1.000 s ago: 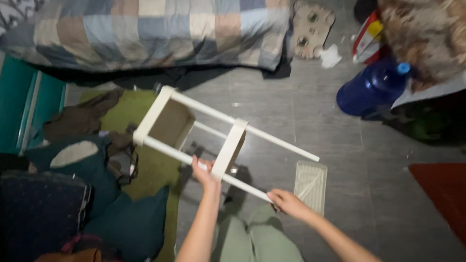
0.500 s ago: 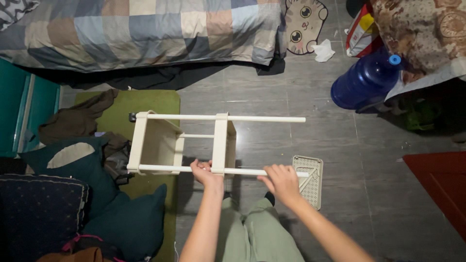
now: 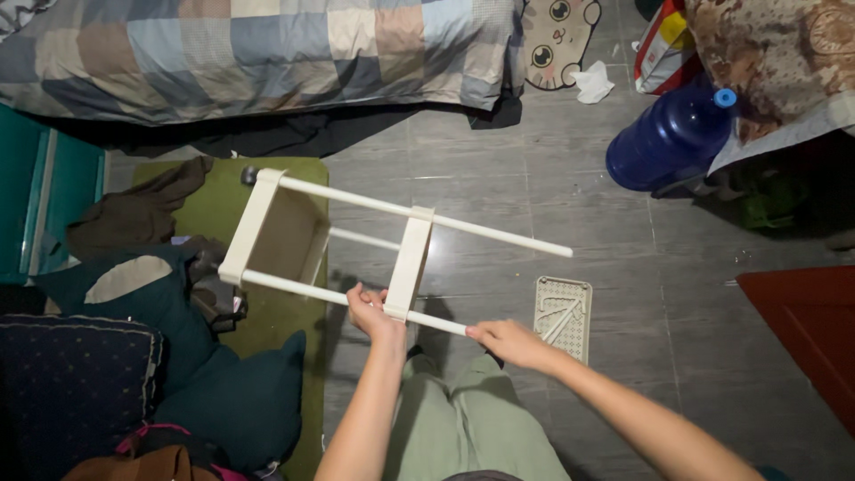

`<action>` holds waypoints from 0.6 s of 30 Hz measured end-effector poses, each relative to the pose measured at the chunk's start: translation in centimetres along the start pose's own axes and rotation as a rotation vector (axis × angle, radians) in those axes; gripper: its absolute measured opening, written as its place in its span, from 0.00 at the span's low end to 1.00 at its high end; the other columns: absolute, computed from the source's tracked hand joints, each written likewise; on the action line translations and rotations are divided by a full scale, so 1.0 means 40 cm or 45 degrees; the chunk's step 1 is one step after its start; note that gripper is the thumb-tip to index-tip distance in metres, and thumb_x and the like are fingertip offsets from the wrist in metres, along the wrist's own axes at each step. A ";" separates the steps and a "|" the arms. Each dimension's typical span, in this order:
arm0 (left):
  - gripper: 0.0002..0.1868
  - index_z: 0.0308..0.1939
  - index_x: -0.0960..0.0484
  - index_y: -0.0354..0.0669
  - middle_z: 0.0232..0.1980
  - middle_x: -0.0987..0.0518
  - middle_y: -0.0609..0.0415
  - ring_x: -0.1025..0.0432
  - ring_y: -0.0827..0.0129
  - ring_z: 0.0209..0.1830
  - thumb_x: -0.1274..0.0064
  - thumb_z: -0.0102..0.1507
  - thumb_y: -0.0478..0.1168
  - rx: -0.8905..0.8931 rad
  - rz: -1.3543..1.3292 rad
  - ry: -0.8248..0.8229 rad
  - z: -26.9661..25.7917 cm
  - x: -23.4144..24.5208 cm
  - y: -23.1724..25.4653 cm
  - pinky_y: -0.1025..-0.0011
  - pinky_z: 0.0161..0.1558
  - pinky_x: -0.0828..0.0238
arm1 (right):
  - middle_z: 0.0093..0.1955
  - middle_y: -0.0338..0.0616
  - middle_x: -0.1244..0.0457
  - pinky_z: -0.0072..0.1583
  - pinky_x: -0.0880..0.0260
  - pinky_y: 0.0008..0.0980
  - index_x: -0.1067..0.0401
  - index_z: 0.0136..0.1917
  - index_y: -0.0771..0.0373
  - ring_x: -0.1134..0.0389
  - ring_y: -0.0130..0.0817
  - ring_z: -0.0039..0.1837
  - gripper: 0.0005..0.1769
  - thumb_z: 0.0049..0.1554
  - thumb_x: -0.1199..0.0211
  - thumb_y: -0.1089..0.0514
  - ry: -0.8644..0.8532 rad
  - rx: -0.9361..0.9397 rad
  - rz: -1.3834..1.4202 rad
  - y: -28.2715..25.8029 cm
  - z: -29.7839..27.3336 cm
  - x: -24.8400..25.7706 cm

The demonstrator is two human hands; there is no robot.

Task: The person assembles a white plastic storage rack by inserting vertical poles into perforated trays and connecting them with horizontal bars. The person works on the floor, repeatedly adjusting and securing the frame components.

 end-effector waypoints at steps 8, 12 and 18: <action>0.19 0.23 0.43 0.51 0.17 0.47 0.63 0.51 0.73 0.14 0.48 0.61 0.40 -0.035 0.098 -0.066 -0.025 -0.025 0.037 0.68 0.27 0.32 | 0.29 0.30 0.44 0.32 0.46 0.28 0.34 0.41 0.55 0.47 0.23 0.29 0.30 0.67 0.51 0.29 -0.470 -0.306 0.676 0.070 -0.010 -0.141; 0.18 0.23 0.42 0.51 0.18 0.45 0.63 0.49 0.73 0.16 0.49 0.62 0.41 -0.074 0.079 -0.009 -0.008 -0.001 0.017 0.69 0.26 0.37 | 0.37 0.40 0.34 0.44 0.33 0.38 0.27 0.46 0.59 0.32 0.38 0.41 0.24 0.64 0.49 0.37 0.175 0.091 0.076 -0.039 -0.018 0.004; 0.18 0.22 0.40 0.48 0.18 0.42 0.59 0.41 0.69 0.20 0.50 0.63 0.42 -0.079 0.135 0.044 -0.028 -0.022 -0.019 0.68 0.28 0.39 | 0.44 0.46 0.33 0.49 0.33 0.47 0.29 0.50 0.60 0.31 0.50 0.49 0.15 0.61 0.43 0.47 0.779 0.396 -0.253 -0.231 -0.124 0.117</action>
Point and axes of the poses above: each hand's wrist, its own z-axis towards the middle knuckle, its own x-axis out of the back of the hand, y = z × x, the point moved 10 cm from there along z, towards the middle knuckle
